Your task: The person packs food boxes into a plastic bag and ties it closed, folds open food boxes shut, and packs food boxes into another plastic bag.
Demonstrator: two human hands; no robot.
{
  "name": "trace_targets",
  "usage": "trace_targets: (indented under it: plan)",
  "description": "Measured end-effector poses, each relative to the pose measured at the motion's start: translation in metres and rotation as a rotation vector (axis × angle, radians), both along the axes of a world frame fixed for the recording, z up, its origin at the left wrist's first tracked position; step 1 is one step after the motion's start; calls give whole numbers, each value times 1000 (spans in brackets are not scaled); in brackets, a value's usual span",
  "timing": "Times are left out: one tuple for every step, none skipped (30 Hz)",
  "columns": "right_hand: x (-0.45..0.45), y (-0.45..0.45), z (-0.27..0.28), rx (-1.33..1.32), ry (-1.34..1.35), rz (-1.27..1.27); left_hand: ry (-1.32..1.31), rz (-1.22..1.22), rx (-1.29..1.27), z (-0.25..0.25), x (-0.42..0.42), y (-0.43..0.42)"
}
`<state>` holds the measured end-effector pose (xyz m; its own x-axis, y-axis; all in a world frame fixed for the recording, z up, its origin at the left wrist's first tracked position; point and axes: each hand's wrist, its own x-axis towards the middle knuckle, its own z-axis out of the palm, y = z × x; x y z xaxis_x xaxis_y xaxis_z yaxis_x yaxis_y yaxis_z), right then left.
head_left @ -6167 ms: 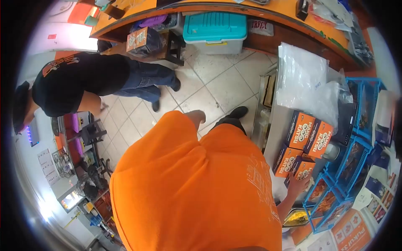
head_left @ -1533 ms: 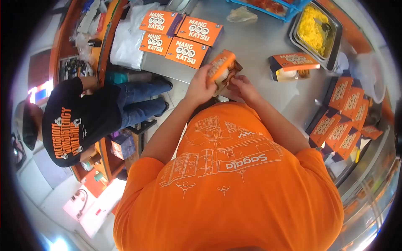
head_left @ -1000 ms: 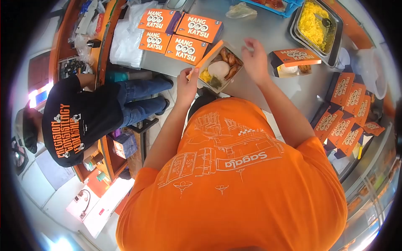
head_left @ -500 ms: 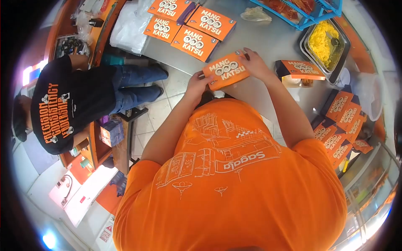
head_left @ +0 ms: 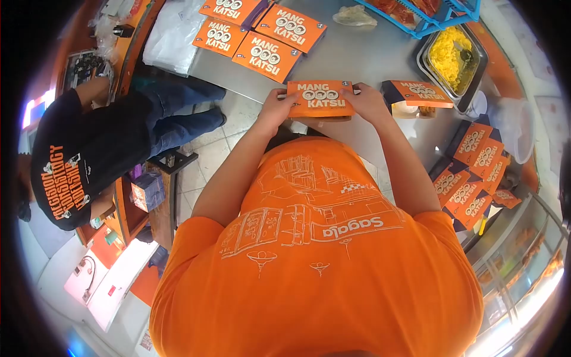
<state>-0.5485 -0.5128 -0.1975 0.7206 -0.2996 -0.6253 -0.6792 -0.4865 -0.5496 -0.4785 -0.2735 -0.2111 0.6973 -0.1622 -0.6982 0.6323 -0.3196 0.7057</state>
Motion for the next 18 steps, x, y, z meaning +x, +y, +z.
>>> trace_targets:
  plan:
    - [-2,0,-5,-41,-42,15,-7,2,-2,2,0,-1]
    - [-3,0,-8,-81,-83,30,-29,-21,-27,5,0,-1]
    - [-4,1,-3,-80,-90,32,-51,-43,-50,6,-2,0]
    - [-4,1,4,-44,-59,26,-58,-41,-47,5,-2,2]
    - [-6,3,9,-6,-26,18,-78,-74,-45,3,1,4]
    - [-8,4,8,-1,-15,16,-85,-108,-42,4,3,5]
    - [-9,5,6,-9,-29,43,-74,-111,-38,4,4,4]
    - [-11,5,4,-20,-48,72,-19,-60,-59,5,5,1]
    - [-12,7,3,-20,-45,72,33,-8,-81,8,7,0]
    - [-13,8,2,-47,-83,85,34,-6,-81,10,7,0]
    - [-14,8,1,-76,-121,97,55,-19,-46,12,7,0]
    - [-14,7,-2,-86,-118,92,77,-39,-17,11,7,-3]
    - [-15,6,-5,0,-108,59,84,-51,-31,7,6,-5]
    - [-18,5,-9,86,-95,24,-5,-69,-42,1,5,-3]
    - [-22,5,-16,74,-85,10,-93,-86,-51,-6,6,1]
    - [-25,7,-23,64,-125,2,-95,-108,-27,-7,7,2]
    - [-26,7,-29,59,-170,4,-93,-108,-31,-10,5,1]
    - [-26,5,-22,113,-139,19,-103,-124,-1,-3,4,0]
